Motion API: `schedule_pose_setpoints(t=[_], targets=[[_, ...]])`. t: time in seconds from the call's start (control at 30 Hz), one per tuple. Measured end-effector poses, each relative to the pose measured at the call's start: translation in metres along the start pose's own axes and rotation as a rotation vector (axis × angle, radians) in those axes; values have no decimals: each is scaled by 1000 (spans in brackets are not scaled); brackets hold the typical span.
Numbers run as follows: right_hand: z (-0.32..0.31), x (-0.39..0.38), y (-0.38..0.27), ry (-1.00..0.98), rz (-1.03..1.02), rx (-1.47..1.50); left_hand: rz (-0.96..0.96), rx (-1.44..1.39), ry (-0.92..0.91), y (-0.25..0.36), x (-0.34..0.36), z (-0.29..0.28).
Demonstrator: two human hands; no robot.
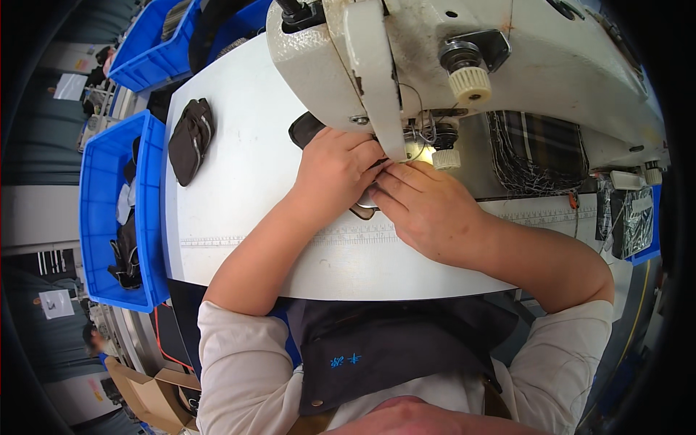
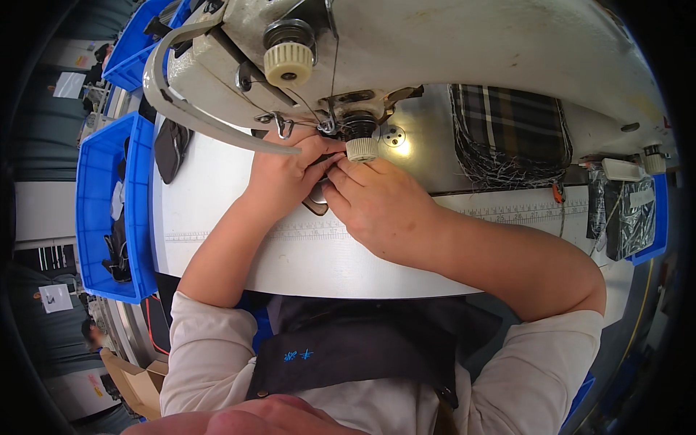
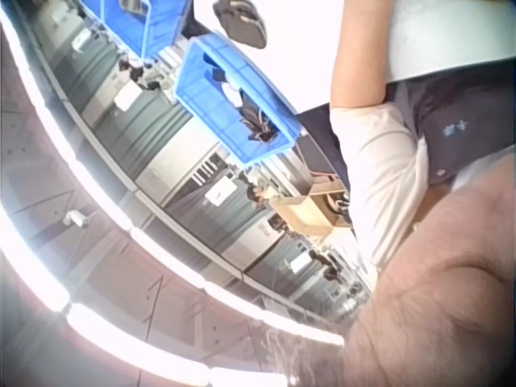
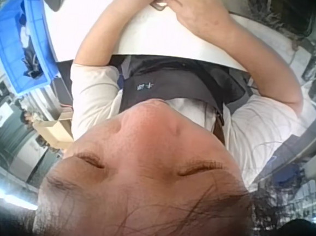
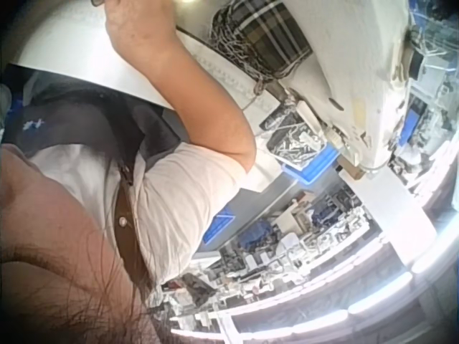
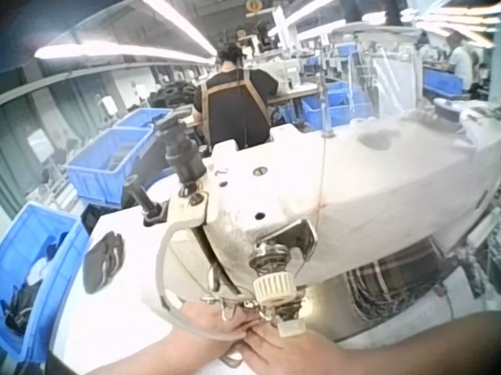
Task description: The person positions a small black pouch under a sewing machine needle and sews along the zipper edge. They guide the fabric with both hands to maintain a straight stitch line while the machine operates. The person completes the seam and removes the finished pouch from the machine.
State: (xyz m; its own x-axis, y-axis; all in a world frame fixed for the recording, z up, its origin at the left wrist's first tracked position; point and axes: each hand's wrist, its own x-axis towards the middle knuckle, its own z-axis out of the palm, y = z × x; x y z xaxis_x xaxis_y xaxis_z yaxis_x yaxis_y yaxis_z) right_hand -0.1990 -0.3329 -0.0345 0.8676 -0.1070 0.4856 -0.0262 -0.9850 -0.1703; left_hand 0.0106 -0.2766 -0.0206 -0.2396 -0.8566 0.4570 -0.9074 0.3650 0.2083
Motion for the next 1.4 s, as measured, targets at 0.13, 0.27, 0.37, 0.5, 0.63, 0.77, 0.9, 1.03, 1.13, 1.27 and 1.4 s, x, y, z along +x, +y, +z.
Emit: schedule_pose_setpoints(t=[0.13, 0.27, 0.37, 0.5, 0.63, 0.77, 0.9, 1.03, 1.13, 1.27, 1.4], targets=[[0, 0, -1, -8, 8, -4, -70, -121, -73, 2, -1, -5], [0, 0, -2, -20, 15, -4, -57, -125, -111, -1, -2, -7], [-3, 1, -2, -41, 16, -15, -1, -107, -93, -4, 0, -6], [-4, 2, -2, -46, 15, -20, 68, -41, -105, -6, 1, -8], [-3, 2, -2, -46, 13, -20, 116, -2, -113, -8, 1, -10], [-7, 3, -3, -61, 15, -23, 125, 20, -107, -7, 1, -17], [-10, 6, -1, -73, -14, -67, 36, -60, -184, -8, -5, -18], [-13, 7, -1, -65, -22, -60, -23, -112, -188, -9, -9, -13], [-14, 7, 0, -55, -25, -60, -23, -112, -172, -7, -10, -11], [-12, 5, 3, -44, -15, -73, -42, -97, -136, -1, -10, -8], [-13, 5, 5, -37, -7, -88, -65, -62, -98, 6, -10, -4]])
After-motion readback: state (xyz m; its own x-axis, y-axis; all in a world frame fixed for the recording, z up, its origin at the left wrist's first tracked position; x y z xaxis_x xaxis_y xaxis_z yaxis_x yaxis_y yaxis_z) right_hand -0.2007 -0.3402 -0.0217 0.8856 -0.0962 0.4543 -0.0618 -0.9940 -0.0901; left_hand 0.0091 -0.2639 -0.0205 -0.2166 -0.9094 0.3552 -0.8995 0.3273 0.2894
